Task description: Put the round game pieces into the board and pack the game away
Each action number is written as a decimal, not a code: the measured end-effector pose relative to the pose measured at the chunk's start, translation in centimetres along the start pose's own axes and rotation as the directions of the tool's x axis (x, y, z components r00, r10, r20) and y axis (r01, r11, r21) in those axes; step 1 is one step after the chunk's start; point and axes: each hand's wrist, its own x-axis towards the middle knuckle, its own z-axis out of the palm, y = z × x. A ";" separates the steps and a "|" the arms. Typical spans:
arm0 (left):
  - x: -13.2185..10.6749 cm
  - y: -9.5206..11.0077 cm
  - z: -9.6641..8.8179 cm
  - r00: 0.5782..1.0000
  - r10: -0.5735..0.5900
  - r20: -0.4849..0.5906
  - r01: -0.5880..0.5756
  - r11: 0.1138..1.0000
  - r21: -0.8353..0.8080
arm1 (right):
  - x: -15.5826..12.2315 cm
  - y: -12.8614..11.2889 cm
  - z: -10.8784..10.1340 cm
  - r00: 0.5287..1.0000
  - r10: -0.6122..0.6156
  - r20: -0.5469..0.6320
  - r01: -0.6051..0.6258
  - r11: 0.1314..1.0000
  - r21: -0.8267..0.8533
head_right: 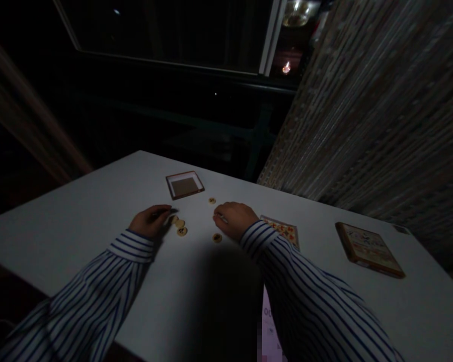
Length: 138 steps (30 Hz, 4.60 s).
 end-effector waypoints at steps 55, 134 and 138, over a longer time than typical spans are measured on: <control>0.1 1.6 -0.2 0.933 -0.354 0.071 0.297 0.642 -0.706 | 4.8 -4.5 2.4 0.994 -0.110 0.030 0.110 0.994 -0.006; -1.2 -0.1 1.0 0.929 0.247 0.277 -0.238 0.969 -0.066 | 5.0 -2.3 4.1 0.991 0.059 0.119 -0.054 0.998 -0.040; -1.0 -0.2 1.1 0.919 0.272 0.286 -0.273 0.961 -0.039 | 4.9 -2.6 3.9 0.990 0.048 0.136 -0.045 0.999 -0.029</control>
